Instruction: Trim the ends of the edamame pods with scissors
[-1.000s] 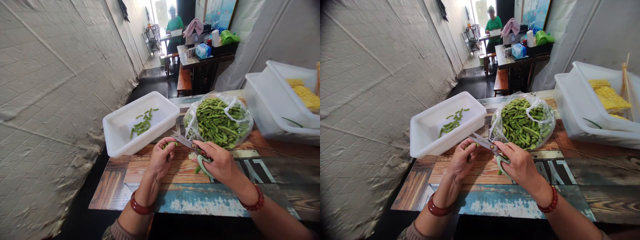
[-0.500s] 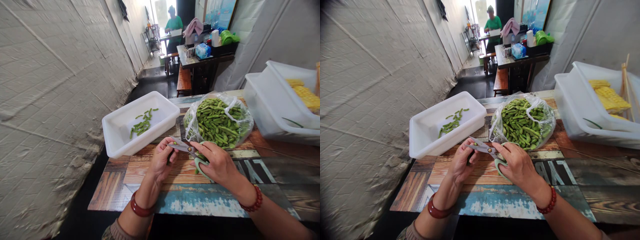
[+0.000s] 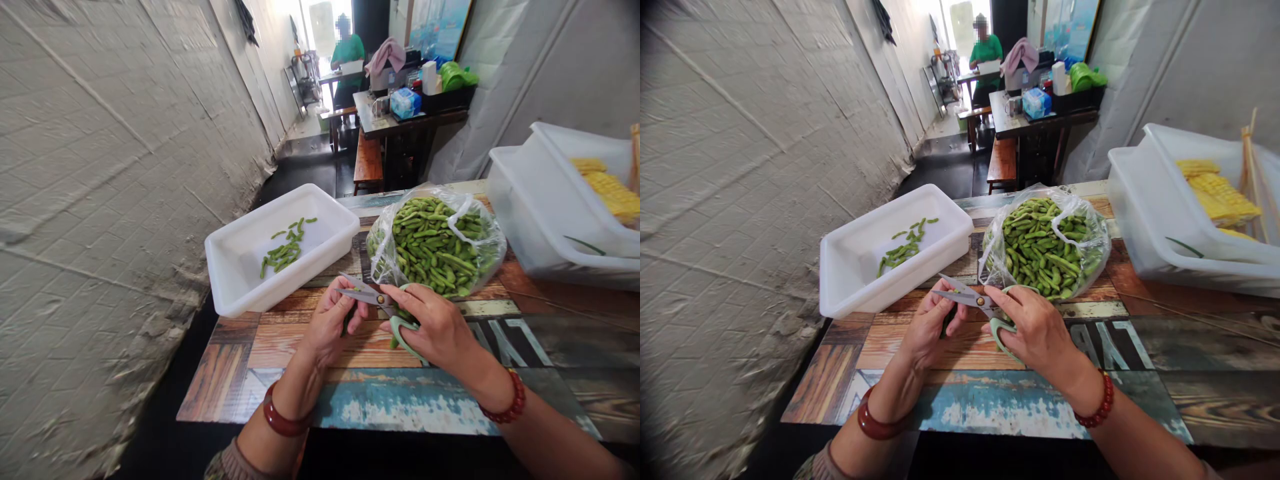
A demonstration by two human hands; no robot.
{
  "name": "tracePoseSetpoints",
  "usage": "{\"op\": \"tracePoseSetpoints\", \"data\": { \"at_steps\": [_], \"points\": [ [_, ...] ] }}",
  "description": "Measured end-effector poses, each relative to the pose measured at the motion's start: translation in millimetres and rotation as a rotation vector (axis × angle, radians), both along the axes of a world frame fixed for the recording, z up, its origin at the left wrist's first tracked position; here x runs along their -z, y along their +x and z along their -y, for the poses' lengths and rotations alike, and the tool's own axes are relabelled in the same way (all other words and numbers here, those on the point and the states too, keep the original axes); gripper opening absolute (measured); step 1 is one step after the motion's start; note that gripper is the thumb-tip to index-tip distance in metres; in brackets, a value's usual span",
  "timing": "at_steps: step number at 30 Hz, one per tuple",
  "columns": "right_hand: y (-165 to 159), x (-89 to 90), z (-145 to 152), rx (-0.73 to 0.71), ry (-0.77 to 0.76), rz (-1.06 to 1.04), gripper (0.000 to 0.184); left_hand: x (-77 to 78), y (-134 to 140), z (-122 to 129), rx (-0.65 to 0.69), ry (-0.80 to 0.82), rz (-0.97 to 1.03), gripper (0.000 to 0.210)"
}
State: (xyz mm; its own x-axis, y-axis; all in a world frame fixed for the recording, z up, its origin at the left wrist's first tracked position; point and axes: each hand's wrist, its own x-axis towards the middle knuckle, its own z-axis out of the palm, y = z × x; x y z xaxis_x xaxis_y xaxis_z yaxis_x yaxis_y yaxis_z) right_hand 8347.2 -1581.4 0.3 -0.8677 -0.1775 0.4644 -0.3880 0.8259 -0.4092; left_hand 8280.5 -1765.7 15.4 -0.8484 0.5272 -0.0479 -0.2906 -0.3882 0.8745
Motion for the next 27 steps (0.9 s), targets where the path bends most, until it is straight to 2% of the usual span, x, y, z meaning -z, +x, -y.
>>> {"op": "tracePoseSetpoints", "data": {
  "at_steps": [10,14,18,20,23,25,27],
  "points": [
    [2,2.1,-2,-0.051,-0.075,0.025,0.045,0.1,0,-2,0.036,0.042,-0.004,0.029],
    [0,4.1,-2,-0.032,-0.064,0.006,0.045,3.2,-3,-1,-0.001,0.027,0.083,0.029],
    [-1,2.7,-5,0.034,-0.123,-0.115,0.046,3.6,-5,2,-0.041,0.033,0.177,0.028],
    [0,-0.1,-8,0.064,-0.165,-0.180,0.047,-4.4,-3,3,-0.089,0.025,0.144,0.028],
    [1,-5.5,-12,0.088,-0.208,-0.223,0.046,-29.0,-5,10,-0.207,-0.041,-0.014,0.028],
    [1,-8.8,-14,0.100,-0.234,-0.233,0.045,-49.2,-15,18,-0.332,-0.121,-0.218,0.025],
    [2,-11.5,-15,0.103,-0.256,-0.249,0.045,-66.9,-35,29,-0.496,-0.275,-0.455,0.021]
  ]
}}
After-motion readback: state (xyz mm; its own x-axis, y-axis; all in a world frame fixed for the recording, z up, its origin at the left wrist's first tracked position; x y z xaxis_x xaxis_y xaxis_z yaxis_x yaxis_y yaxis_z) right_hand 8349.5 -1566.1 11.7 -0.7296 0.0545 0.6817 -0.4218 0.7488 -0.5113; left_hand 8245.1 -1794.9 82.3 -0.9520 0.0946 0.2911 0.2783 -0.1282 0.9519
